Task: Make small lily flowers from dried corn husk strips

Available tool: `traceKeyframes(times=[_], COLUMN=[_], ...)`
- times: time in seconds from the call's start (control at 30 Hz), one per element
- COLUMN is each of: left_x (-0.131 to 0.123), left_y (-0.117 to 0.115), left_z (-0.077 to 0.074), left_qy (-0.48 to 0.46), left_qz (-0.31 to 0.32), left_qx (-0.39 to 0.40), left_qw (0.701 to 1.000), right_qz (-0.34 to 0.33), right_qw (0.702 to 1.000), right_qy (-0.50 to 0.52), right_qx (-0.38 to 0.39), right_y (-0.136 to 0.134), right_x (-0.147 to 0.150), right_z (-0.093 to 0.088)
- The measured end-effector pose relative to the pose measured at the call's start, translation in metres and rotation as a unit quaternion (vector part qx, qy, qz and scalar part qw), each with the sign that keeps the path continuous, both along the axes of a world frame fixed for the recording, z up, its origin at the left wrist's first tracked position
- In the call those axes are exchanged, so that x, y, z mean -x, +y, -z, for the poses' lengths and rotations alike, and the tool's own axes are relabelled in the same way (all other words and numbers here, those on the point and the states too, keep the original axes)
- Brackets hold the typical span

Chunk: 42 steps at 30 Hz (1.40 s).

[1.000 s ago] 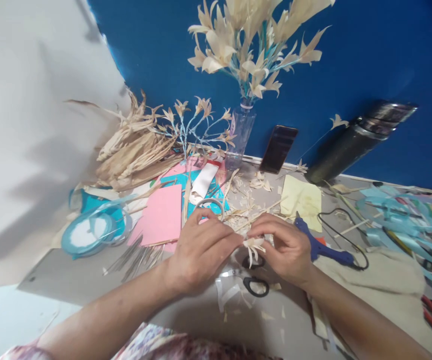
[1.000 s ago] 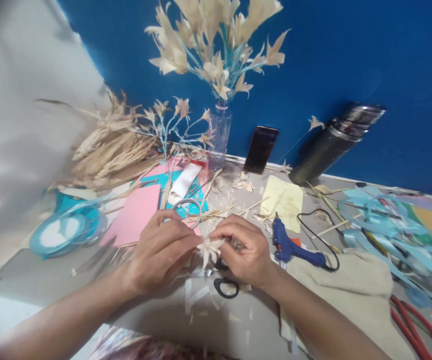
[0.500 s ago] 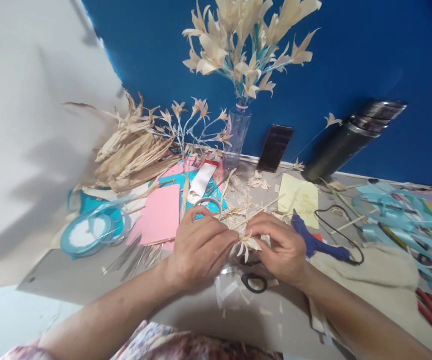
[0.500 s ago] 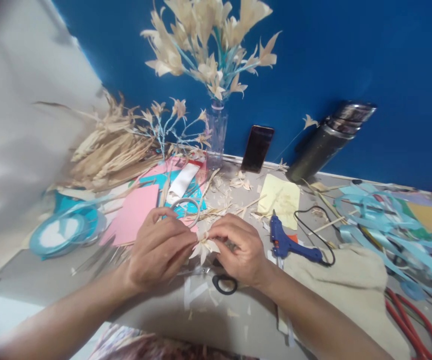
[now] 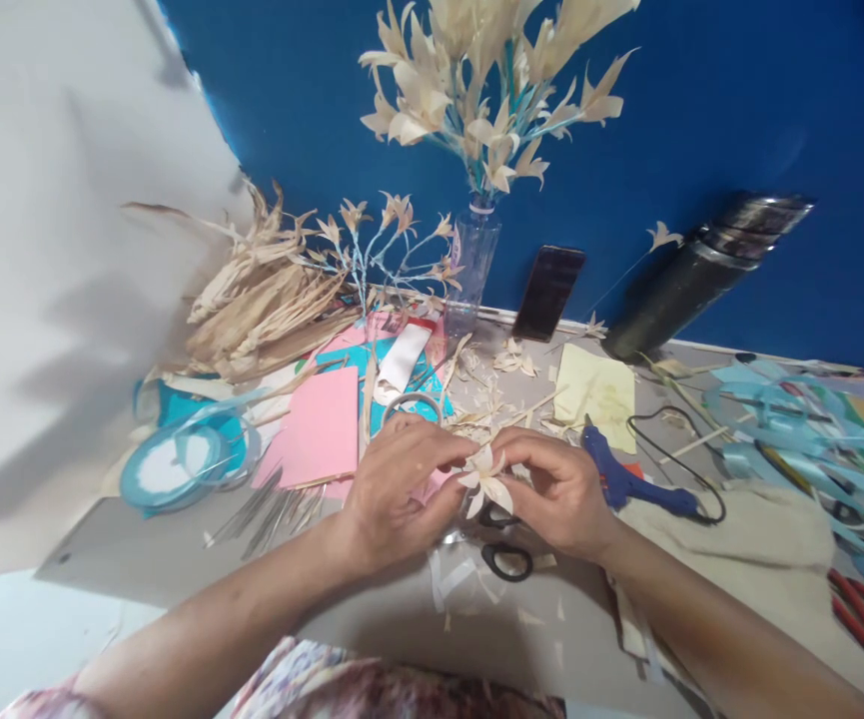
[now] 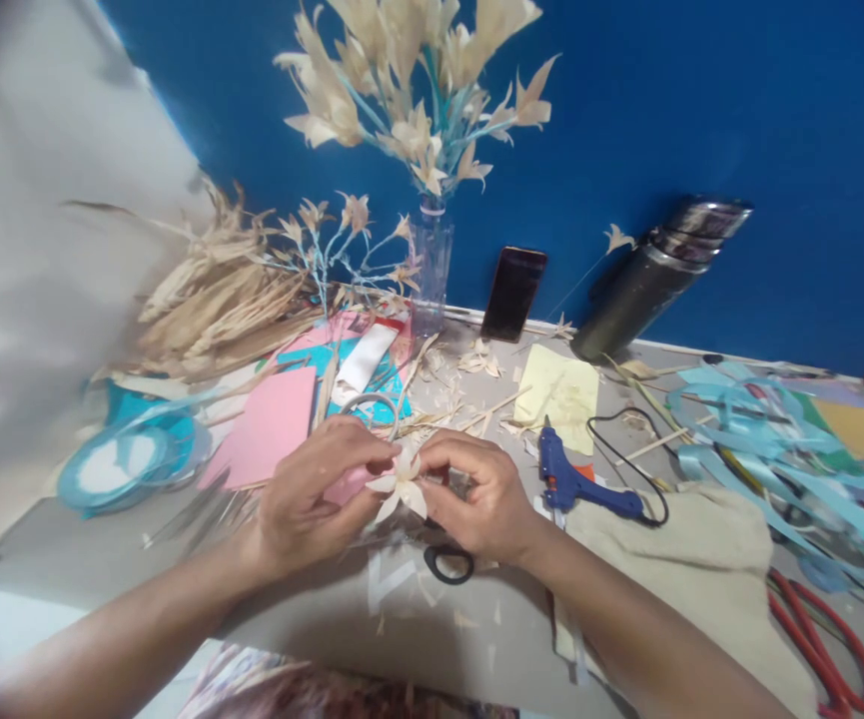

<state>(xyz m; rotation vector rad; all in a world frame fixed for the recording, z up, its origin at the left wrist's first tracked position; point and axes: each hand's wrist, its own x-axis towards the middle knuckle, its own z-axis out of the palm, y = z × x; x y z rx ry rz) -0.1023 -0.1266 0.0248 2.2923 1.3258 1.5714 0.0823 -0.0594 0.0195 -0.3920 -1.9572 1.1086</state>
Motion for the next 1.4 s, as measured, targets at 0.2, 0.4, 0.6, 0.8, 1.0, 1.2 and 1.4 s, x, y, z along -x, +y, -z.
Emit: traceKeyframes(times=[0.2, 0.4, 0.6, 0.8, 1.0, 1.2, 1.4], left_x=[-0.005, -0.01, -0.011, -0.008, -0.003, -0.002, -0.007], left_y=[0.0, 0.001, 0.006, 0.014, 0.017, 0.019, 0.019], left_z=[-0.005, -0.006, -0.003, -0.002, -0.001, 0.005, 0.006], left_qy=[-0.111, -0.188, -0.375, -0.546, -0.584, -0.593, -0.577], left_qz=[0.034, -0.022, 0.013, 0.107, 0.126, 0.104, 0.1], left_qx=[0.103, 0.187, 0.376, 0.461, 0.473, 0.441, 0.45], left_qw=[0.988, 0.964, 0.847, 0.691, 0.647, 0.666, 0.674], right_qz=[0.0, 0.029, 0.051, 0.094, 0.134, 0.138, 0.063], right_qw=[0.996, 0.985, 0.966, 0.955, 0.943, 0.955, 0.956], right_qy=[-0.038, -0.048, -0.049, -0.03, -0.039, -0.04, -0.072], right_qx=[0.075, 0.165, 0.248, 0.279, 0.302, 0.259, 0.279], right_y=[0.0, 0.0, 0.001, 0.006, 0.021, 0.015, 0.005], right_x=[-0.002, 0.0, 0.004, 0.006, 0.003, 0.004, 0.012], right_z=[0.0, 0.002, 0.005, 0.004, 0.013, 0.009, 0.004])
